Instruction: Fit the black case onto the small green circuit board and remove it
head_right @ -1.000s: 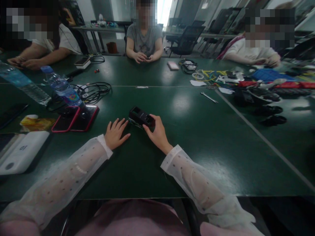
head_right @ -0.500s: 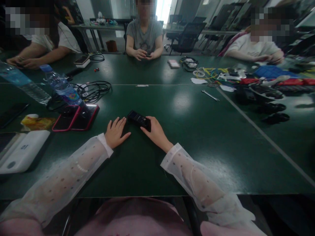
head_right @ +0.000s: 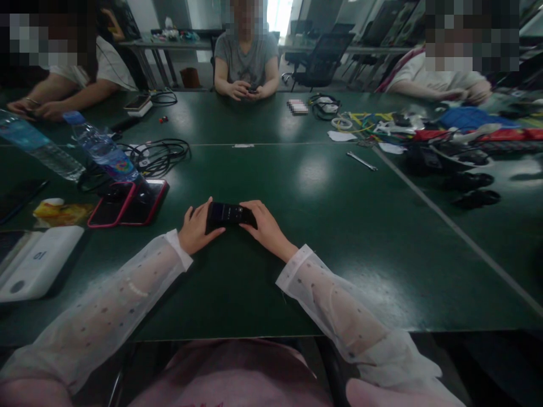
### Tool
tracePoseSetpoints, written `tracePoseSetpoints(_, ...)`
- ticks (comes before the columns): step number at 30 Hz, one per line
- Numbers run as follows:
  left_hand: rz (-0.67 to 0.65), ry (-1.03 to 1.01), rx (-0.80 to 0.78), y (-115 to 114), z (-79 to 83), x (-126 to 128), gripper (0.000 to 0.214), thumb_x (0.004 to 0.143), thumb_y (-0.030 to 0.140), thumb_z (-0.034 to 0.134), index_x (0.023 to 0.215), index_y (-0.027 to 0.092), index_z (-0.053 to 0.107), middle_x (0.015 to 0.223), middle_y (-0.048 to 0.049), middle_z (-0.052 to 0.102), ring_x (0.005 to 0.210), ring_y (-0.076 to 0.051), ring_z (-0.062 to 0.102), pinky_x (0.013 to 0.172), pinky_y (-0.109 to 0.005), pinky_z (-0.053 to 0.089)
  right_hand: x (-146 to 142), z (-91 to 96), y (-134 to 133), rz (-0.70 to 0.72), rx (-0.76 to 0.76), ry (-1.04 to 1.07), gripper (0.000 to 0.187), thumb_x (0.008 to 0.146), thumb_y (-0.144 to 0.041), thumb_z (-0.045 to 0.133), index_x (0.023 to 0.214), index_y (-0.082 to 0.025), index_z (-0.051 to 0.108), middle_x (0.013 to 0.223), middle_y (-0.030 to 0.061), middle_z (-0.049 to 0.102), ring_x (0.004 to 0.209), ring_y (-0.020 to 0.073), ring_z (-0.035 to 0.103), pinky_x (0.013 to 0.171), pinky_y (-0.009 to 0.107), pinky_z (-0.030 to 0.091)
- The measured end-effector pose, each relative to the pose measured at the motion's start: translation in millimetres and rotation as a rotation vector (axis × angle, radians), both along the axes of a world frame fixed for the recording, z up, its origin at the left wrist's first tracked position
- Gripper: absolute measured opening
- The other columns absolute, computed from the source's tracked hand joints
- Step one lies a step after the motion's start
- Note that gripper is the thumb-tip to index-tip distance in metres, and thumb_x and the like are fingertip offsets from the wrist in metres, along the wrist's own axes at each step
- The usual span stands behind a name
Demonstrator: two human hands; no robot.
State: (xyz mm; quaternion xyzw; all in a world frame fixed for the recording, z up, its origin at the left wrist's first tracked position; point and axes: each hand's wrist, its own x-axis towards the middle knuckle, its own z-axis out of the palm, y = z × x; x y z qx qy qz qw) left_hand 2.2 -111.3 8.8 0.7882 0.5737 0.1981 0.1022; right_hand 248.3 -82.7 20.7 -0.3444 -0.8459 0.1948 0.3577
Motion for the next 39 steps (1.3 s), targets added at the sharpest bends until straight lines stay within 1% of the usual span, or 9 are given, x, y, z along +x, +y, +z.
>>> tracePoseSetpoints(4, 0.052, -0.178, -0.064, 5, 2.3, -5, 0.077, 0.092, 0.063, 0.048, 0.152, 0.019, 0.025, 0.138, -0.0154, 0.056, 0.131, -0.028, 0.048, 0.114, -0.054, 0.021, 0, 0.3, 0, 0.026, -0.049, 0.018, 0.044, 0.086, -0.017, 0.062, 0.126, -0.029, 0.047, 0.127, 0.009, 0.051, 0.122, 0.0272, 0.053, 0.103, 0.053, 0.047)
tracePoseSetpoints(6, 0.06, -0.219, -0.092, 7, 1.8, -8, 0.071, 0.094, 0.061, 0.045, 0.15, 0.021, 0.029, 0.133, -0.0131, 0.06, 0.129, -0.025, 0.051, 0.114, -0.052, 0.022, 1, 0.3, -1, 0.034, -0.076, 0.02, 0.045, 0.086, -0.017, 0.062, 0.126, -0.03, 0.047, 0.13, 0.0088, 0.049, 0.124, 0.0276, 0.051, 0.104, 0.054, 0.046)
tracePoseSetpoints(10, 0.072, -0.262, -0.138, 11, 1.3, -11, 0.06, 0.097, 0.057, 0.044, 0.146, 0.024, 0.038, 0.13, -0.0097, 0.063, 0.128, -0.024, 0.053, 0.115, -0.052, 0.021, 2, -0.2, -1, 0.034, -0.11, 0.043, 0.044, 0.085, -0.018, 0.063, 0.125, -0.032, 0.048, 0.13, 0.0076, 0.048, 0.126, 0.0283, 0.05, 0.106, 0.057, 0.044)
tracePoseSetpoints(13, 0.087, -0.297, -0.166, 13, 3.7, -12, 0.051, 0.098, 0.055, 0.043, 0.14, 0.026, 0.046, 0.128, -0.0076, 0.064, 0.127, -0.024, 0.054, 0.115, -0.053, 0.021, 1, -0.2, -1, 0.029, -0.127, 0.06, 0.043, 0.085, -0.02, 0.064, 0.124, -0.032, 0.049, 0.13, 0.0073, 0.048, 0.126, 0.0279, 0.05, 0.107, 0.058, 0.043)
tracePoseSetpoints(17, 0.101, -0.331, -0.162, 14, 7.2, -10, 0.047, 0.097, 0.053, 0.047, 0.134, 0.025, 0.053, 0.127, -0.0067, 0.065, 0.12, -0.024, 0.059, 0.114, -0.05, 0.027, 0, 1.2, -2, 0.021, -0.163, 0.068, 0.049, 0.081, -0.028, 0.072, 0.124, -0.031, 0.049, 0.128, 0.0076, 0.05, 0.125, 0.028, 0.051, 0.106, 0.056, 0.043)
tracePoseSetpoints(22, 0.101, -0.342, -0.156, 14, 6.2, -11, 0.045, 0.097, 0.052, 0.047, 0.132, 0.025, 0.055, 0.126, -0.0059, 0.065, 0.119, -0.024, 0.06, 0.111, -0.048, 0.034, 2, 2.2, -2, 0.006, -0.257, 0.084, 0.056, 0.078, -0.04, 0.076, 0.125, -0.027, 0.05, 0.125, 0.0084, 0.055, 0.118, 0.0271, 0.056, 0.102, 0.053, 0.047)
tracePoseSetpoints(26, 0.099, -0.342, -0.16, 14, 5.9, -11, 0.044, 0.098, 0.052, 0.047, 0.132, 0.026, 0.056, 0.127, -0.0057, 0.065, 0.12, -0.024, 0.059, 0.11, -0.047, 0.035, 4, 2.1, -1, 0.006, -0.344, 0.094, 0.055, 0.078, -0.043, 0.074, 0.125, -0.027, 0.051, 0.125, 0.0079, 0.058, 0.118, 0.0268, 0.057, 0.1, 0.052, 0.047)
tracePoseSetpoints(35, 0.08, -0.337, -0.189, 13, 7.8, -12, 0.046, 0.097, 0.055, 0.048, 0.133, 0.028, 0.055, 0.128, -0.0051, 0.065, 0.123, -0.026, 0.057, 0.11, -0.051, 0.034, 7, 3.2, 6, 0.059, -0.505, 0.239, 0.057, 0.07, -0.039, 0.081, 0.118, -0.025, 0.055, 0.117, 0.0057, 0.065, 0.112, 0.0251, 0.063, 0.102, 0.053, 0.046)
tracePoseSetpoints(39, 0.071, -0.343, -0.188, 12, 8.7, -11, 0.042, 0.098, 0.052, 0.047, 0.133, 0.03, 0.054, 0.125, -0.004, 0.066, 0.121, -0.025, 0.059, 0.109, -0.05, 0.035, 7, 6.0, 4, 0.062, -0.551, 0.267, 0.056, 0.07, -0.036, 0.082, 0.117, -0.025, 0.054, 0.115, 0.0052, 0.066, 0.11, 0.0248, 0.064, 0.1, 0.051, 0.047)
